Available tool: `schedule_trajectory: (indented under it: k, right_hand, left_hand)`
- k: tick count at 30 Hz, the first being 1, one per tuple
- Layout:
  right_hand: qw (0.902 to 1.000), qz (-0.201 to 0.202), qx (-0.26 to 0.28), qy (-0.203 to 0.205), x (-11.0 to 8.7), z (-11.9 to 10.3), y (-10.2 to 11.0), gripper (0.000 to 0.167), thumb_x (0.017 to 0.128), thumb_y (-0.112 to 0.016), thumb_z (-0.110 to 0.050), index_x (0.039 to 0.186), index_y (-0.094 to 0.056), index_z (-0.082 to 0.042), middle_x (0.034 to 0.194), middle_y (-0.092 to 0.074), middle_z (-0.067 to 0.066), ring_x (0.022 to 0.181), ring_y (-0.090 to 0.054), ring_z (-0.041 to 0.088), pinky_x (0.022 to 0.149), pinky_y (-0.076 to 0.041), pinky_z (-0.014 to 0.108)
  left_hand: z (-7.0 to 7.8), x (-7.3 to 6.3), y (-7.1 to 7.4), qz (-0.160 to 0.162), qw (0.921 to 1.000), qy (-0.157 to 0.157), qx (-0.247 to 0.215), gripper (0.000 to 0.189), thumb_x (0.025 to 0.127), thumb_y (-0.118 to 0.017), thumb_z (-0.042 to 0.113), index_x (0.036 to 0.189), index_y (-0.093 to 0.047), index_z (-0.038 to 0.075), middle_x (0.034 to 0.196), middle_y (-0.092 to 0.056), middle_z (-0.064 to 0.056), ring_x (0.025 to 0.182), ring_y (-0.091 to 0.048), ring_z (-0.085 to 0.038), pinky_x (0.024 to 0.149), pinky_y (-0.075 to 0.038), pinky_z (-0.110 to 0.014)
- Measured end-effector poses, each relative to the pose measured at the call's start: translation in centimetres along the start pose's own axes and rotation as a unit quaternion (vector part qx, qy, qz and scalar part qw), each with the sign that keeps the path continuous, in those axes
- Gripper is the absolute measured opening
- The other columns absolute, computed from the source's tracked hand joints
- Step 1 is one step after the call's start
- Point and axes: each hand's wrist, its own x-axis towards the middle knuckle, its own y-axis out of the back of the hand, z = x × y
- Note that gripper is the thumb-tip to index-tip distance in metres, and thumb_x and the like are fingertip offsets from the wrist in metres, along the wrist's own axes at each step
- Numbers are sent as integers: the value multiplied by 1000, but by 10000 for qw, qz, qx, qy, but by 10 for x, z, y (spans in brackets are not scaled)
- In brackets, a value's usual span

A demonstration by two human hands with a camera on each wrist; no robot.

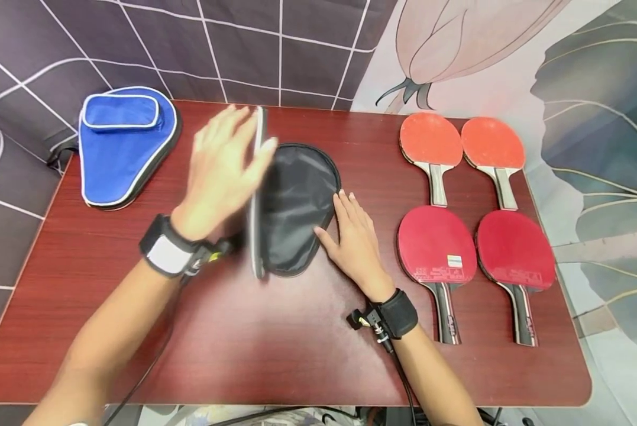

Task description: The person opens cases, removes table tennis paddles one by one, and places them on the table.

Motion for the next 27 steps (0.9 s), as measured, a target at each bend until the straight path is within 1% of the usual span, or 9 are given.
schedule_trajectory:
  k: [5,8,12,15,17,20,23,25,27]
  right_hand:
    - [9999,-7,114,54,-1,2,-2,67,93,-61,-31,148,-36,-2,152,-35,15,143,-26,33,108,-25,56]
    - [9997,-25,231,109,-1,3,-5,65,93,-60,-25,149,-34,-3,153,-33,14,143,-25,34,108,-24,57]
    - [9990,76,384,193,1,1,-10,67,93,-60,-25,151,-31,-10,155,-31,9,143,-24,34,108,-23,57]
    - [9976,164,573,364,9,-3,-15,68,92,-62,-25,151,-32,-13,154,-31,8,143,-24,33,107,-23,58]
    - [9963,158,695,472,13,-5,-17,68,91,-64,-24,151,-33,-11,154,-33,10,143,-24,33,107,-22,58]
    - [9945,53,854,601,15,-7,-18,69,91,-64,-22,150,-33,-4,153,-33,16,143,-24,34,110,-20,57]
    - [9933,-67,940,672,13,-6,-15,71,92,-62,-21,150,-28,-1,153,-31,19,144,-22,34,112,-17,55]
    - [9934,-79,927,674,9,-4,-11,72,92,-62,-20,151,-25,-1,154,-28,19,144,-21,34,113,-15,54]
    - [9945,-26,839,626,4,-2,-7,74,92,-61,-20,152,-22,-2,156,-26,18,145,-20,33,114,-12,54]
  left_hand:
    - [35,24,-43,-905,9905,-195,1012,67,95,-37,59,136,-53,8,142,-49,-11,137,-35,-29,112,-21,-50]
    - [49,29,-74,-1690,9736,-126,1530,73,94,-37,63,140,-49,8,144,-46,-12,137,-34,-31,111,-21,-52]
    - [54,24,-106,-2500,9447,-172,2113,73,95,-41,59,144,-45,5,147,-42,-14,137,-32,-35,110,-19,-58]
    - [45,17,-112,-2781,9349,-116,2203,66,97,-41,52,147,-40,9,152,-34,-14,142,-24,-36,111,-11,-62]
    - [36,10,-105,-2807,9394,22,1969,64,98,-40,51,151,-35,14,157,-27,-12,145,-16,-34,112,-2,-61]
    - [22,-12,-81,-2268,9633,204,1421,60,98,-42,49,151,-34,23,159,-23,-9,147,-9,-29,114,2,-57]
    - [13,-52,-57,-1421,9856,243,880,61,97,-48,45,151,-36,21,158,-23,-12,147,-9,-29,115,-3,-55]
    - [12,-82,-49,-1102,9914,106,691,63,95,-50,47,151,-35,20,158,-21,-14,147,-10,-31,115,-7,-56]
    - [14,-107,-50,-1105,9926,-50,502,66,95,-49,49,152,-32,20,159,-17,-16,147,-9,-33,114,-10,-57]
